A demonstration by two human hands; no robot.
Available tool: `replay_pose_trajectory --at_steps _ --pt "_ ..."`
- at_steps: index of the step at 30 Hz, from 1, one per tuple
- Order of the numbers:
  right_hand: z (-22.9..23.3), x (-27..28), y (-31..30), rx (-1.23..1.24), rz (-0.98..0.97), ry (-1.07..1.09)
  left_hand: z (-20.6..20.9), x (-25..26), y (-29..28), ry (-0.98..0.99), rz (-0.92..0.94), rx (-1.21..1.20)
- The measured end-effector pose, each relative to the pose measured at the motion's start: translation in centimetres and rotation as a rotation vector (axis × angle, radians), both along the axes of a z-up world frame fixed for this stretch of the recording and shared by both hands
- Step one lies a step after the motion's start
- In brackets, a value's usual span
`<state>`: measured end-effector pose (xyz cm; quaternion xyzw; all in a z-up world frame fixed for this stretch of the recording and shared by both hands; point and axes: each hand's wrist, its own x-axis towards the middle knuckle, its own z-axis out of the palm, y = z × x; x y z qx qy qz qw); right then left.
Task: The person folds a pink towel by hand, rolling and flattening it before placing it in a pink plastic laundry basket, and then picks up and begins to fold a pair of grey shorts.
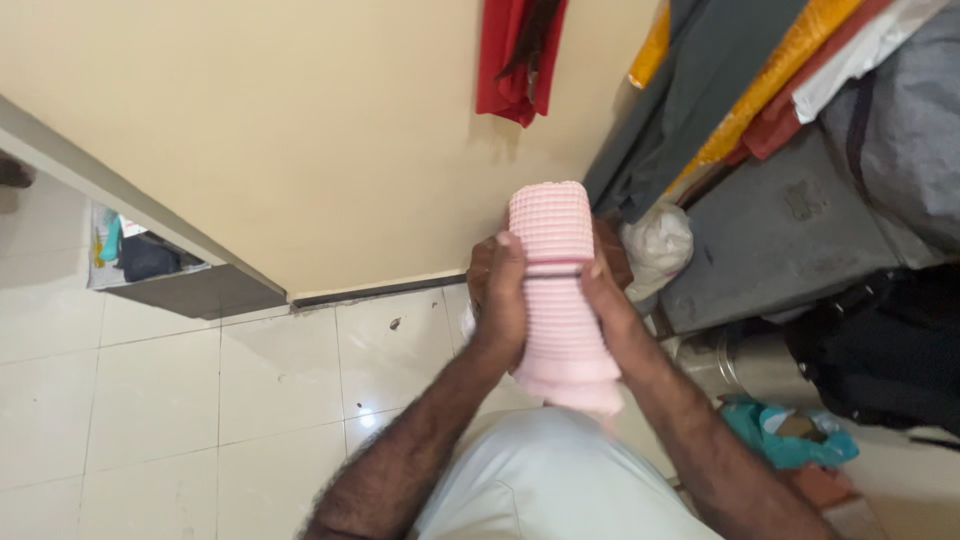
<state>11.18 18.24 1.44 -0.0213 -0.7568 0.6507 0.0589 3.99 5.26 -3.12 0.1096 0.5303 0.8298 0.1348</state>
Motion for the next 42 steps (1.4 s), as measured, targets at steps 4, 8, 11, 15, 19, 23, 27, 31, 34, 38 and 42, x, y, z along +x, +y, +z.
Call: replay_pose_trajectory --at_steps 4,8,11,15,19,23,27,31,34,38,42 --pt "-2.2 -0.5 2.4 -0.813 0.148 -0.287 2.9 1.3 0.7 0.262 0.161 -0.772" --pt "-3.2 0.2 3.8 -0.779 0.001 -0.540 4.2 2.0 1.3 0.279 0.126 -0.786" --pt "-4.1 0.3 4.2 -1.120 0.043 -0.437 4.3 1.6 1.2 0.333 0.074 -0.789" --pt "-5.0 0.3 4.7 -1.152 0.018 -0.362 3.5 1.4 0.0 0.414 0.149 -0.516" --pt "-5.8 0.3 5.4 -1.079 -0.004 -0.137 2.6 0.5 -1.0 -0.263 -0.009 -0.058" --pt "-7.1 -0.4 7.0 -1.133 0.143 -0.128 2.5 -0.3 -1.7 -0.619 -0.351 0.436" --pt "-7.6 -0.9 6.7 -1.291 0.108 -0.069 2.6 -0.2 -1.1 -0.588 -0.380 0.363" --pt "-6.6 -0.8 7.2 -1.264 0.085 -0.148 1.9 0.3 -0.8 -0.439 -0.405 0.358" --pt "-6.0 -1.2 8.2 -1.123 -0.018 -0.281 1.6 0.6 -0.5 -0.570 -0.428 0.487" --pt "-5.4 0.3 8.7 -0.971 0.101 -0.222 2.2 1.1 0.2 -0.529 -0.366 0.491" --pt "-5.8 2.3 8.9 -0.763 0.108 -0.310 3.3 1.9 0.4 -0.386 -0.304 0.384"
